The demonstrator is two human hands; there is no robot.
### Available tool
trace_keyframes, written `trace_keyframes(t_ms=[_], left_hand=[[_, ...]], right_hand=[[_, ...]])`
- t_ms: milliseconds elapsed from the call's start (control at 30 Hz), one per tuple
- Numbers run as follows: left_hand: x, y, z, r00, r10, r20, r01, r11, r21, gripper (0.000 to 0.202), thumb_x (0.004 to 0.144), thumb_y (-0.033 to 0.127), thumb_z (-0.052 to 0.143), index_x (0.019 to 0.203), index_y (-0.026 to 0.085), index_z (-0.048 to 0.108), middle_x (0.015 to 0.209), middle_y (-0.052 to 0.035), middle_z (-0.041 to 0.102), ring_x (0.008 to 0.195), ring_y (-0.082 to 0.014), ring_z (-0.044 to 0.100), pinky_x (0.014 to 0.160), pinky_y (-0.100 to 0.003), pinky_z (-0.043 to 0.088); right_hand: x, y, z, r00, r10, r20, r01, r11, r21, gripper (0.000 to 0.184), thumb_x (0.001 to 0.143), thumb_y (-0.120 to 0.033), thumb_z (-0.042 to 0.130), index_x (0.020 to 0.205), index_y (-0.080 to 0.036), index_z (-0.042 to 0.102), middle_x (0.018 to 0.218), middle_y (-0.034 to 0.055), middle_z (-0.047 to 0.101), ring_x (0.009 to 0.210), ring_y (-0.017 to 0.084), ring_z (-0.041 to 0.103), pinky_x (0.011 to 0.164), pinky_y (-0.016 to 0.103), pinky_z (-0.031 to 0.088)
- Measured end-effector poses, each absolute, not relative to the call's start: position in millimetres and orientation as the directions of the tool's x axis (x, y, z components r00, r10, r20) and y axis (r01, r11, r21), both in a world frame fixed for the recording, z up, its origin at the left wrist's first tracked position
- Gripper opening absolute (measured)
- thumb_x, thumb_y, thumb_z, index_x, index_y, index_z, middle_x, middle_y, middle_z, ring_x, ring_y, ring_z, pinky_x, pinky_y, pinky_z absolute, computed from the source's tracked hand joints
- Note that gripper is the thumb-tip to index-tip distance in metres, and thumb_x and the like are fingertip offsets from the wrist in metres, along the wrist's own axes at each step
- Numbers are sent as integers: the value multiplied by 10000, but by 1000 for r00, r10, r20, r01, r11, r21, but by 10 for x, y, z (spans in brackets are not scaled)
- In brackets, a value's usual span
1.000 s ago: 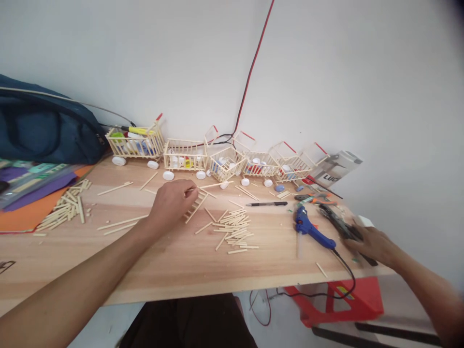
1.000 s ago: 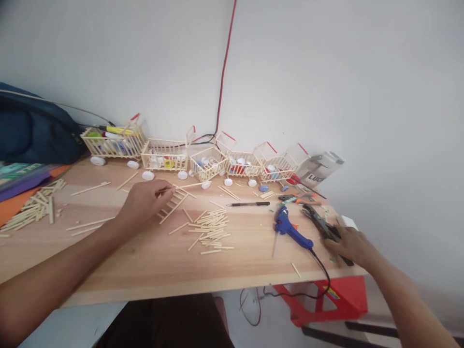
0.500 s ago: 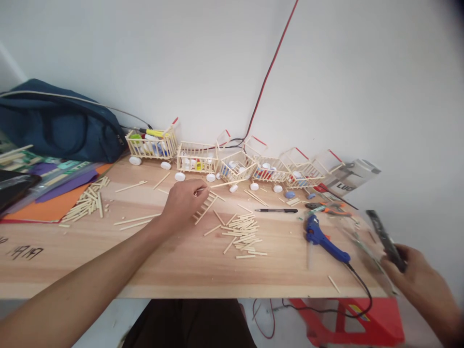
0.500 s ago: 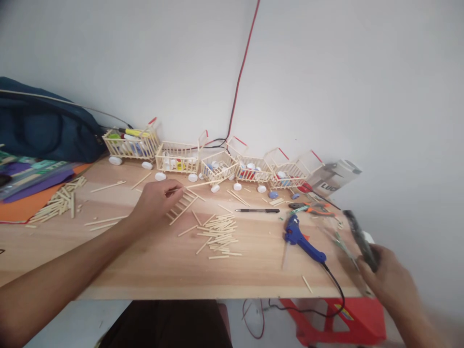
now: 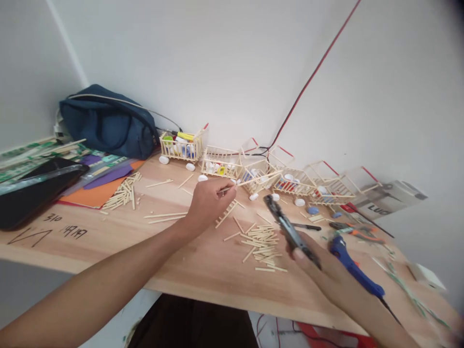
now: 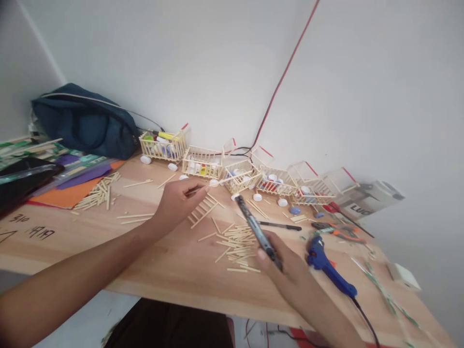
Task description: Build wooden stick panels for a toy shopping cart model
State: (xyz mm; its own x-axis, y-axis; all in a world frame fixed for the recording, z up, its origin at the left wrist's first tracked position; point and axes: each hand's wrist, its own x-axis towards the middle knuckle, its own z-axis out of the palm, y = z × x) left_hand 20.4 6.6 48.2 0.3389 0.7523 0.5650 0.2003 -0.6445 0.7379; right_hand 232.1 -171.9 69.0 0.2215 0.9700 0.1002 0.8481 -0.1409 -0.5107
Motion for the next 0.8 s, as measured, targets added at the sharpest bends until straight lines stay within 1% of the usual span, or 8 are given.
trace_keyframes(t_ms=[100, 200, 267, 400, 533, 600, 700, 800], left_hand=[[172, 65, 522, 301, 790, 535, 169, -596, 785, 194, 816, 185, 537, 735, 140, 708, 717, -7, 689, 661, -113, 581, 627, -216, 390], [154, 73, 556, 288, 819, 497, 164, -553, 817, 203, 812, 191, 536, 725, 137, 711, 704, -4, 682, 647, -109, 565, 615, -213, 382], [149, 84, 571, 291, 829, 478, 172, -537, 826, 205, 809, 200, 535, 717, 137, 707, 688, 1, 668, 638, -106, 548, 607, -213, 371], [155, 104, 576, 315, 831, 459, 203, -532, 822, 231, 790, 233, 543, 595, 135, 618, 563, 25, 542, 574, -94, 455, 565, -217, 320], [166, 115, 560, 353, 833, 426, 219, -516, 828, 287, 757, 230, 545, 494, 148, 465, 495, 44, 405, 539, -86, 384, 546, -226, 277], [167, 122, 551, 363, 833, 416, 227, -513, 828, 299, 751, 228, 538, 483, 156, 427, 488, 48, 369, 529, -85, 358, 537, -230, 260], [161, 135, 552, 377, 830, 412, 229, -514, 826, 330, 760, 252, 538, 476, 163, 396, 484, 51, 336, 522, -85, 337, 529, -235, 245], [153, 144, 568, 391, 831, 395, 239, -506, 829, 315, 764, 260, 553, 488, 155, 442, 483, 49, 374, 524, -85, 361, 537, -235, 251]], right_hand=[[2066, -1462, 630, 110, 994, 12, 756, -76, -650, 525, 898, -589, 436, 1210, -202, 607, 1047, 94, 694, 979, 254, 641, 863, 347, 524], [1979, -1278, 595, 74, 997, 30, 695, -30, -718, 539, 917, -578, 419, 1270, -202, 577, 1161, 102, 655, 1096, 262, 588, 966, 380, 466], [1952, -1199, 575, 56, 998, 21, 663, -21, -748, 547, 929, -578, 399, 1297, -206, 559, 1173, 100, 643, 1144, 265, 554, 987, 392, 445], [1907, -1113, 537, 36, 998, -48, 631, -60, -773, 576, 945, -598, 337, 1300, -195, 544, 1063, 91, 647, 1018, 243, 576, 911, 375, 462], [1873, -1070, 511, 13, 999, -34, 621, -34, -783, 564, 951, -606, 308, 1202, -174, 569, 977, 77, 630, 875, 206, 559, 804, 328, 461], [1861, -1057, 504, -4, 1000, -16, 618, -10, -786, 555, 955, -602, 302, 1157, -163, 576, 953, 74, 623, 832, 194, 546, 766, 316, 455], [1846, -1050, 505, -3, 1000, 17, 627, 15, -779, 528, 957, -584, 328, 1181, -169, 563, 967, 67, 621, 829, 189, 542, 775, 310, 446], [1836, -1051, 514, -5, 999, 47, 652, 39, -757, 479, 952, -565, 372, 1167, -185, 568, 972, 54, 619, 867, 189, 546, 810, 299, 435]])
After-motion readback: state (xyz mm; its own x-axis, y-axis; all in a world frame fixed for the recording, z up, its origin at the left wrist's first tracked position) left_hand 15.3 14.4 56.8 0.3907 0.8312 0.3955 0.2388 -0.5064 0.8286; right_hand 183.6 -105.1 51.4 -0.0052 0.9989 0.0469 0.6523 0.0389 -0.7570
